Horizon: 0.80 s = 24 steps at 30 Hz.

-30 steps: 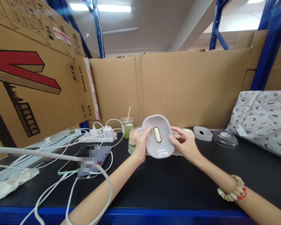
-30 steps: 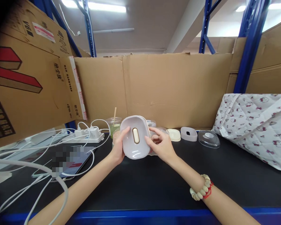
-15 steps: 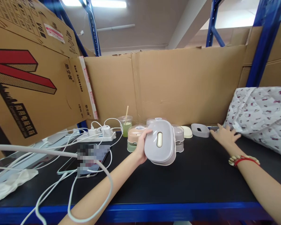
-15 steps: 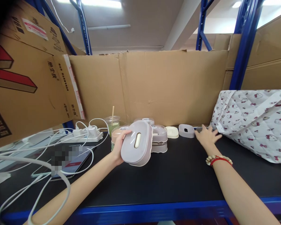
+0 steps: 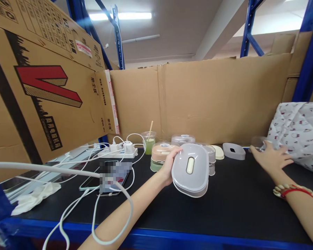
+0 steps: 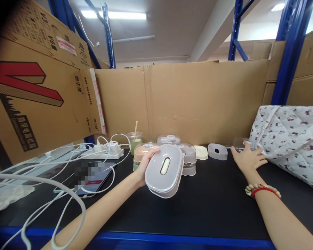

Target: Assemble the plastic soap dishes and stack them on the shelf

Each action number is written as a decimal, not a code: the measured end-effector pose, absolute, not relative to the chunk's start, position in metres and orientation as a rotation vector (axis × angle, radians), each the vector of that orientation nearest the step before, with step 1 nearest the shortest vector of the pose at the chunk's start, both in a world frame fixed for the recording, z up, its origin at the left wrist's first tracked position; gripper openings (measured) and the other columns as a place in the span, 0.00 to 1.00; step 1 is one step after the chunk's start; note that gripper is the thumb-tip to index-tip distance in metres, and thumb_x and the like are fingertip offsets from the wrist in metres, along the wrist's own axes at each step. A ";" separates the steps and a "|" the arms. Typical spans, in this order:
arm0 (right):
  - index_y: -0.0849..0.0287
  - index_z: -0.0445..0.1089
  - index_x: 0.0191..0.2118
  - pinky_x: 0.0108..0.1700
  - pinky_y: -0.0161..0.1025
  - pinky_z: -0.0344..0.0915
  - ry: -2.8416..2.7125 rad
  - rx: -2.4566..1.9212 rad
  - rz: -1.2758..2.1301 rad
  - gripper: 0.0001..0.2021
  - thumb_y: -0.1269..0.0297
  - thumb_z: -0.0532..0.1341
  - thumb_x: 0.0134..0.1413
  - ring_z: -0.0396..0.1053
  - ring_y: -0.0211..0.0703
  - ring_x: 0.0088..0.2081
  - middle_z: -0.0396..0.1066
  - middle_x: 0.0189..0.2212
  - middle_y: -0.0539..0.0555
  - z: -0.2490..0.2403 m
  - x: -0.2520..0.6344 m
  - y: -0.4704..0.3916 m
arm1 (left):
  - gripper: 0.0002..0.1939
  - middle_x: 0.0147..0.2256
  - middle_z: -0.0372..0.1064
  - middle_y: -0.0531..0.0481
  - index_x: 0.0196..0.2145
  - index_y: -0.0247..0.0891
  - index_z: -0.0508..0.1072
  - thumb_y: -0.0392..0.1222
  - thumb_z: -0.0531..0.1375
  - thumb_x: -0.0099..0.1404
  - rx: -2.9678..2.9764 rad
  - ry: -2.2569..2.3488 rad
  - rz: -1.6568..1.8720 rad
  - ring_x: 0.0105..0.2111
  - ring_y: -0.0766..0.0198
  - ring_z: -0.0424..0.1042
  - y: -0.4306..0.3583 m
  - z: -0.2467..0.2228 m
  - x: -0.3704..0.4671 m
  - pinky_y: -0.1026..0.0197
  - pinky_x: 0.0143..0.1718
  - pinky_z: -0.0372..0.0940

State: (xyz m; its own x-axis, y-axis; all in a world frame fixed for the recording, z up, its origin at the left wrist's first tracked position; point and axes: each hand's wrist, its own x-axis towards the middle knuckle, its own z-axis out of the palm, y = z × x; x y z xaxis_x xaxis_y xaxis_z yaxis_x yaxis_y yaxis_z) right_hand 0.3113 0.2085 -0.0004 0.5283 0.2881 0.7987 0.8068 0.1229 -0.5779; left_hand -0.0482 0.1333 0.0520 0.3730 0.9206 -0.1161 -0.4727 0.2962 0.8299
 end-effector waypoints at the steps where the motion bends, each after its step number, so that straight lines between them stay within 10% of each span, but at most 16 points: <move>1: 0.63 0.71 0.35 0.51 0.66 0.46 -0.835 -1.500 -0.476 0.21 0.50 0.65 0.38 0.49 0.73 0.56 0.56 0.49 0.71 0.004 0.304 0.204 | 0.11 0.18 0.66 0.52 0.22 0.35 0.70 0.44 0.57 0.57 0.787 0.683 1.062 0.19 0.67 0.64 0.134 0.052 -0.048 0.66 0.26 0.59; 14: 0.58 0.67 0.46 0.50 0.46 0.65 -1.284 -0.933 -0.515 0.24 0.46 0.55 0.50 0.65 0.41 0.48 0.66 0.45 0.57 0.051 0.169 0.170 | 0.16 0.43 0.73 0.45 0.44 0.39 0.71 0.47 0.61 0.60 0.866 0.463 1.210 0.43 0.59 0.73 0.138 0.049 -0.045 0.60 0.45 0.66; 24: 0.55 0.68 0.47 0.49 0.43 0.68 -1.809 -0.698 -0.441 0.24 0.51 0.64 0.43 0.66 0.42 0.50 0.64 0.49 0.56 0.033 0.112 0.140 | 0.29 0.47 0.72 0.43 0.56 0.40 0.59 0.47 0.62 0.58 0.923 0.441 1.242 0.45 0.58 0.72 0.132 0.052 -0.044 0.57 0.48 0.64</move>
